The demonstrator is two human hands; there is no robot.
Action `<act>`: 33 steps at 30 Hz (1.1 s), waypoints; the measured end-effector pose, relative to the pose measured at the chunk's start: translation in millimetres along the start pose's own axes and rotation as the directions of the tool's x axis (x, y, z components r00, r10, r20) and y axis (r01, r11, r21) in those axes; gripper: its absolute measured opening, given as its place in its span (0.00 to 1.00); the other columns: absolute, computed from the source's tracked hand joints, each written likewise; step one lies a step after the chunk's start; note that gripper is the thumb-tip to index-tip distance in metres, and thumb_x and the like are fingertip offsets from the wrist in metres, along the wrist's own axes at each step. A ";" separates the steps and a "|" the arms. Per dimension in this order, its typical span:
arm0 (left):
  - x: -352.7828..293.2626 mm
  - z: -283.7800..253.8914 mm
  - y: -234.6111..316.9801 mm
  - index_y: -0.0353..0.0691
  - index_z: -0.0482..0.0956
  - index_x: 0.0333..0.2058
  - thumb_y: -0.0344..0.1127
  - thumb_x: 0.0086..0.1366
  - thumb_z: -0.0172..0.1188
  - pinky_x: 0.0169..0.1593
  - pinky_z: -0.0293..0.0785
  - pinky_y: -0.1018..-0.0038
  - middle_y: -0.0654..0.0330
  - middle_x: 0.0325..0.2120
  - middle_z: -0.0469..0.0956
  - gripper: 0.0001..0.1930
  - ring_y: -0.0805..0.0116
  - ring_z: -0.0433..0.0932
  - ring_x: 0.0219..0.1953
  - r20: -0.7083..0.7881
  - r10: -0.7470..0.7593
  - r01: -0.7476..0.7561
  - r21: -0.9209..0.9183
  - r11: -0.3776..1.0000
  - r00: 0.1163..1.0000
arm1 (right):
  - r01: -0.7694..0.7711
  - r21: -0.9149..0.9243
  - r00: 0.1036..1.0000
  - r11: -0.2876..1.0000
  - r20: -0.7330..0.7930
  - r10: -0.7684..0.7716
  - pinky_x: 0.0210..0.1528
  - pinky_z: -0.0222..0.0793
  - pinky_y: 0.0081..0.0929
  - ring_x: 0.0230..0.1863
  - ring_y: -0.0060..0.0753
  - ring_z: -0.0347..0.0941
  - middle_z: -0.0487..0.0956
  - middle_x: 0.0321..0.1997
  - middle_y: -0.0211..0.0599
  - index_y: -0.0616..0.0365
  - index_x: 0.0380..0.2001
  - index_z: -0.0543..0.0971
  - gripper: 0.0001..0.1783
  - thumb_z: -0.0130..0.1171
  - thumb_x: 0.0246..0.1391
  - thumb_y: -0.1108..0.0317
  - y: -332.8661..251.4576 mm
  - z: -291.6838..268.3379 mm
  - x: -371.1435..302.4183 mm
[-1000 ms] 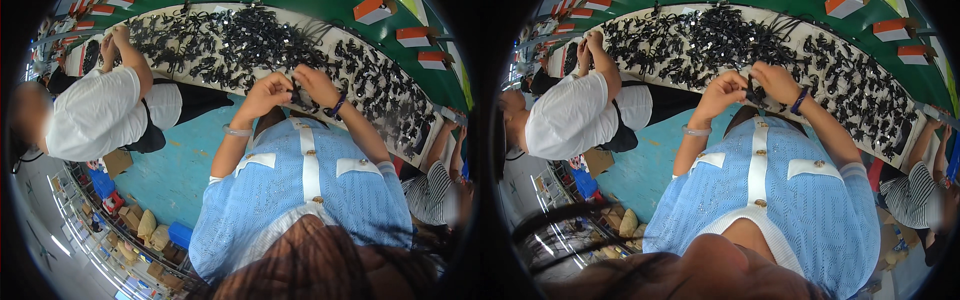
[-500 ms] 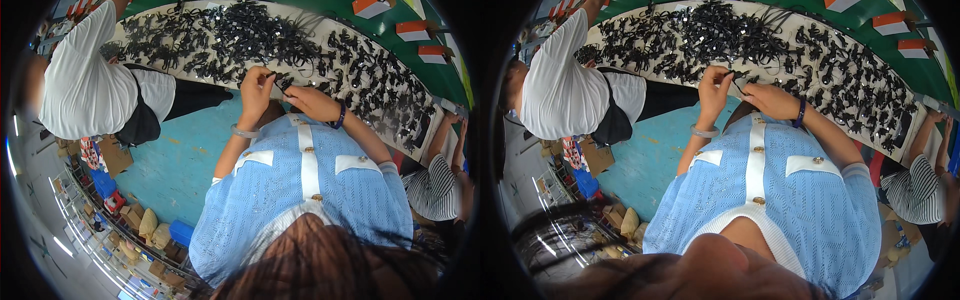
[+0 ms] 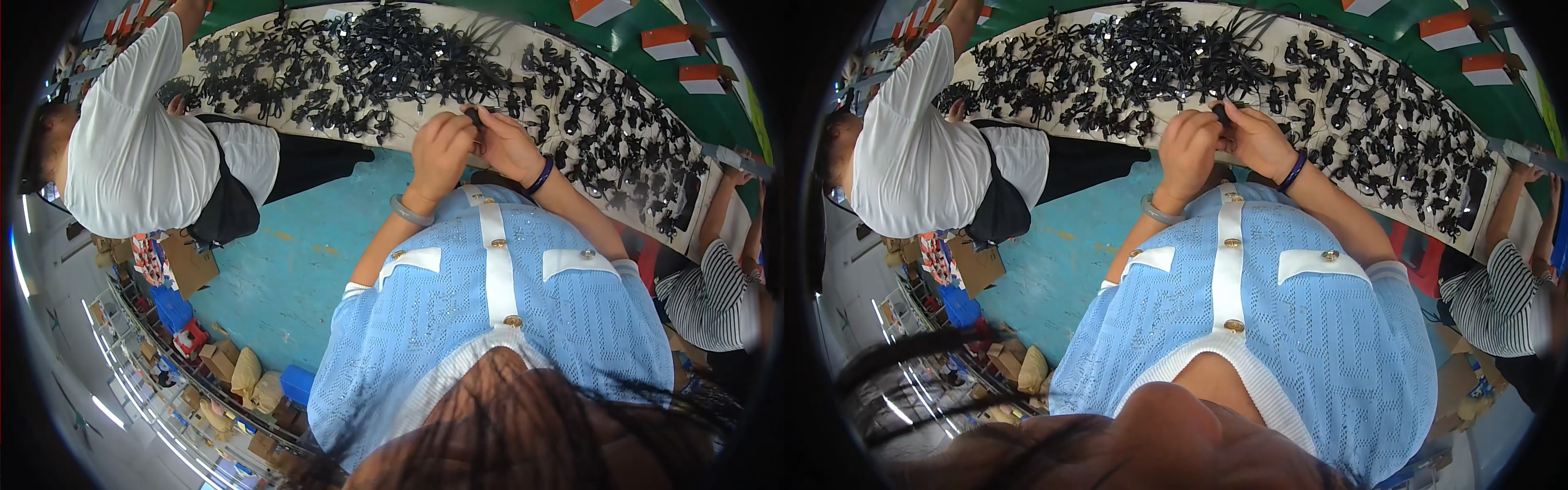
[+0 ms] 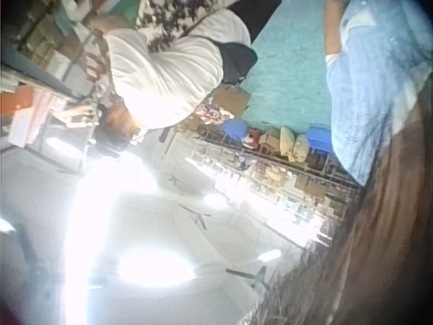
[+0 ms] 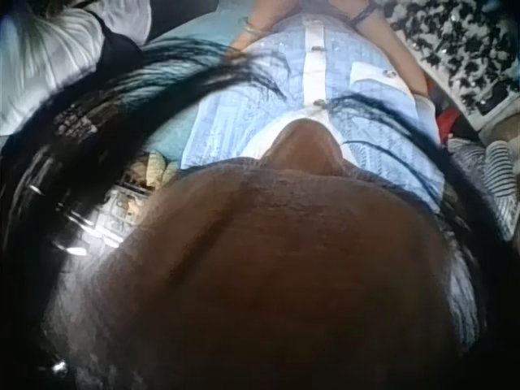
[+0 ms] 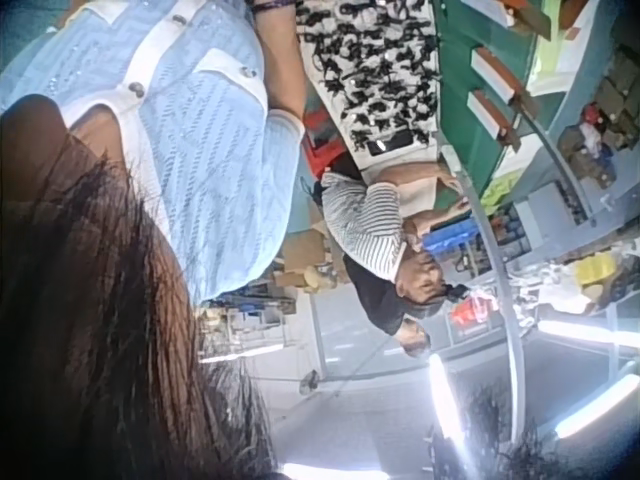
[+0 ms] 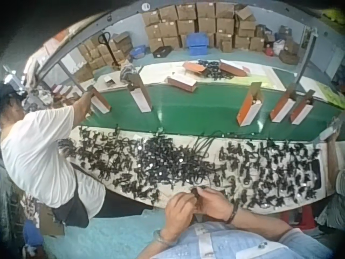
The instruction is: Sorting and preparing small black electronic components on a factory assembly line.
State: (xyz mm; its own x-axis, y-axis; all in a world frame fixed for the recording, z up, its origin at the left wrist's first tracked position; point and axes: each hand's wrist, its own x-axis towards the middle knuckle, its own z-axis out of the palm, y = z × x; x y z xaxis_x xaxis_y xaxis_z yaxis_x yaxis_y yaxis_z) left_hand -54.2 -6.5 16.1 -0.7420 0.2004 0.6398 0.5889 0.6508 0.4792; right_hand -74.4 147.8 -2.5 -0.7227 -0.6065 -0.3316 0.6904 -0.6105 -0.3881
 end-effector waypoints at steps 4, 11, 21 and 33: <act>9.0 9.2 2.0 0.39 0.74 0.32 0.28 0.50 0.59 0.41 0.70 0.65 0.59 0.35 0.74 0.09 0.56 0.73 0.38 0.202 0.011 0.025 -0.177 0.984 0.979 | 0.090 -0.299 0.958 0.950 -0.234 -0.165 0.36 0.69 0.19 0.35 0.19 0.72 0.76 0.36 0.27 0.57 0.42 0.76 0.14 0.51 0.59 0.60 -10.8 -33.4 -2.0; 56.5 66.4 -72.2 0.38 0.76 0.35 0.31 0.54 0.58 0.39 0.70 0.65 0.53 0.31 0.76 0.09 0.52 0.73 0.36 0.281 -0.197 0.200 0.017 0.980 0.939 | 0.075 -0.654 0.869 0.753 -0.328 -0.372 0.31 0.70 0.15 0.29 0.15 0.69 0.74 0.38 0.26 0.57 0.45 0.73 0.13 0.50 0.60 0.63 -47.6 -51.2 -26.1; 130.1 186.3 -111.8 0.38 0.73 0.41 0.43 0.45 0.63 0.43 0.67 0.61 0.53 0.35 0.73 0.24 0.56 0.72 0.42 0.341 -0.283 0.096 0.474 0.875 0.896 | 0.030 -0.670 0.728 0.742 -0.494 -0.475 0.29 0.66 0.12 0.23 0.12 0.65 0.70 0.26 0.20 0.57 0.41 0.76 0.13 0.52 0.59 0.61 -5.1 -43.1 -60.8; 155.3 143.6 -138.9 0.38 0.67 0.27 0.23 0.53 0.47 0.22 0.69 0.66 0.60 0.23 0.67 0.03 0.64 0.72 0.20 0.711 -0.477 0.648 -0.689 -0.325 0.517 | 0.061 -0.678 0.704 0.733 -0.491 -0.513 0.25 0.64 0.11 0.21 0.11 0.65 0.70 0.23 0.21 0.59 0.40 0.77 0.13 0.53 0.58 0.61 0.0 -55.6 -53.9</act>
State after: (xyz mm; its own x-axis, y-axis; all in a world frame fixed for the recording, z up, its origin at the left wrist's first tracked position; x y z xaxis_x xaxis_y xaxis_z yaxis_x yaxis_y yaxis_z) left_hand -297.3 39.4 -37.4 -0.8922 0.3136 -0.3252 -0.4513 -0.5865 0.6726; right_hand -37.3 208.8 -32.5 -0.8792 0.1360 -0.4566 0.4394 -0.1387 -0.8875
